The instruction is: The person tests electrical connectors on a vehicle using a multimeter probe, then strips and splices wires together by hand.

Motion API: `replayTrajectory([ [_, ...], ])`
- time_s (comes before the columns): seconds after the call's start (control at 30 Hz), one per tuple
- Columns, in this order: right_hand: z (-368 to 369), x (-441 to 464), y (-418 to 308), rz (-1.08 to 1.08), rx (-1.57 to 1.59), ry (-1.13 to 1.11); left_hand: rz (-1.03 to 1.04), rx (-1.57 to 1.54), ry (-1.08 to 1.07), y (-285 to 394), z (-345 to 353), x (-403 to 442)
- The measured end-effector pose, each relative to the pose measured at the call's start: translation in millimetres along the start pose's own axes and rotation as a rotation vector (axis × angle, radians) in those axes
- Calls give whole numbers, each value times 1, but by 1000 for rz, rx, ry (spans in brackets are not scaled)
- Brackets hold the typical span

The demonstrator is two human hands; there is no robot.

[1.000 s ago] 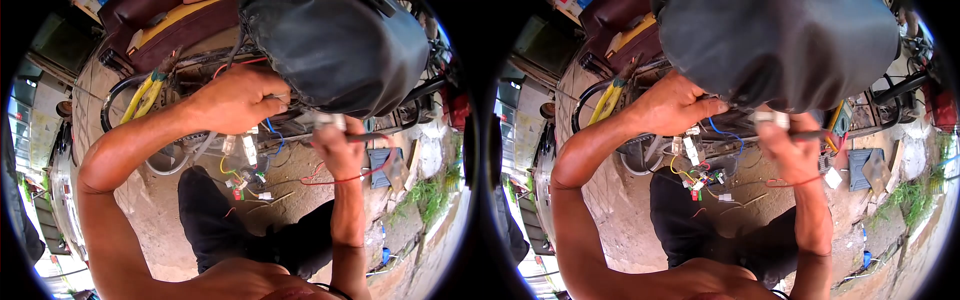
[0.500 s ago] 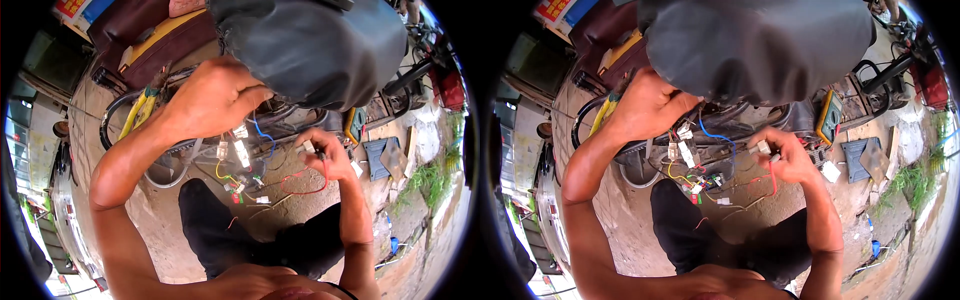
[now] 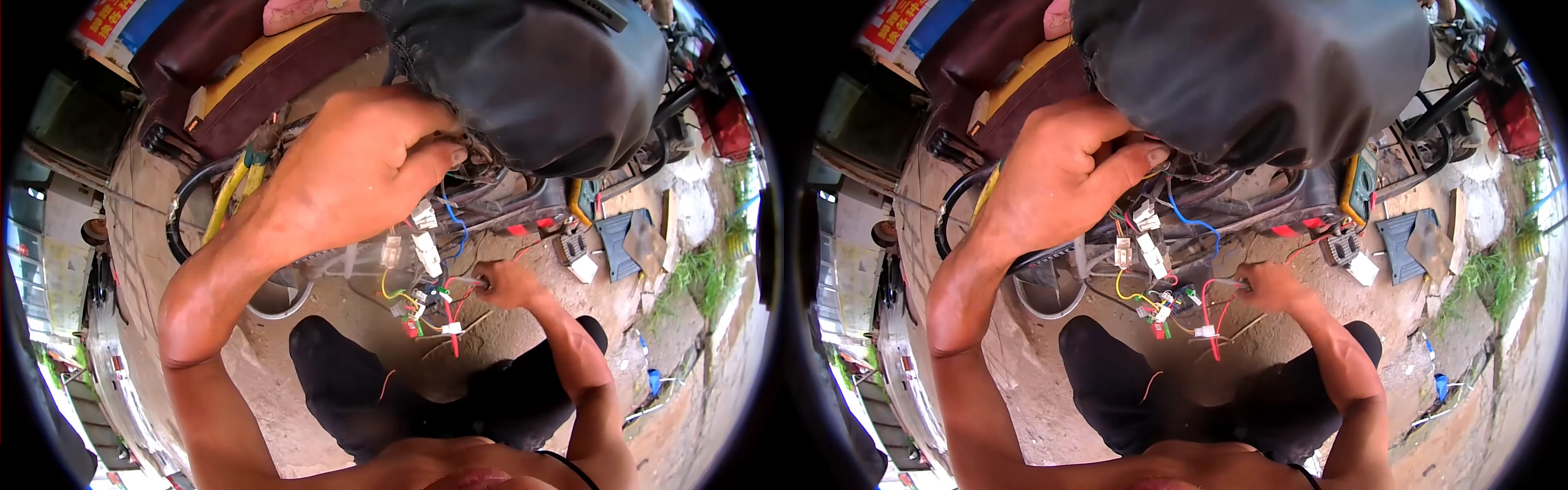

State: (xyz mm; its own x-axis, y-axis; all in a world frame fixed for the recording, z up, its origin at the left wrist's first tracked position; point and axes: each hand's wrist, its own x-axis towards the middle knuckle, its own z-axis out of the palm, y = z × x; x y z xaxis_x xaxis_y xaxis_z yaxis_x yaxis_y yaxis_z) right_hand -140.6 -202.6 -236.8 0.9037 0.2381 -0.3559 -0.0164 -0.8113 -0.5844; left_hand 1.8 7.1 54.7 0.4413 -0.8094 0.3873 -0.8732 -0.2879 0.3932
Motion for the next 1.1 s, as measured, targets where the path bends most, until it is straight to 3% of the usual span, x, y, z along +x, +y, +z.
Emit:
replayTrajectory([
  [0.13,41,15,14,138,-65,-261,71,51,-46,-2,5,-1],
  [0.23,78,23,44,67,-71,-159,58,86,-28,2,4,-2],
  [0.37,72,24,37,110,-112,-319,106,37,126,5,5,-2],
  [0.5,76,22,28,97,-147,-449,31,-46,96,19,-2,-8],
  [0.63,94,17,39,-8,-197,-424,194,-77,193,27,9,-55],
  [0.73,91,18,35,89,-202,-528,220,-176,173,50,31,-120],
  [0.9,92,12,37,95,-239,-462,-36,-316,53,64,110,-185],
  [0.97,91,13,34,108,-226,-464,-278,-391,94,53,159,-214],
  [1.0,90,12,34,111,-224,-464,-300,-419,95,42,182,-226],
  [1.03,88,11,35,117,-216,-479,-549,-491,6,35,205,-251],
  [1.1,84,12,34,121,-206,-509,-609,-578,9,26,231,-269],
])
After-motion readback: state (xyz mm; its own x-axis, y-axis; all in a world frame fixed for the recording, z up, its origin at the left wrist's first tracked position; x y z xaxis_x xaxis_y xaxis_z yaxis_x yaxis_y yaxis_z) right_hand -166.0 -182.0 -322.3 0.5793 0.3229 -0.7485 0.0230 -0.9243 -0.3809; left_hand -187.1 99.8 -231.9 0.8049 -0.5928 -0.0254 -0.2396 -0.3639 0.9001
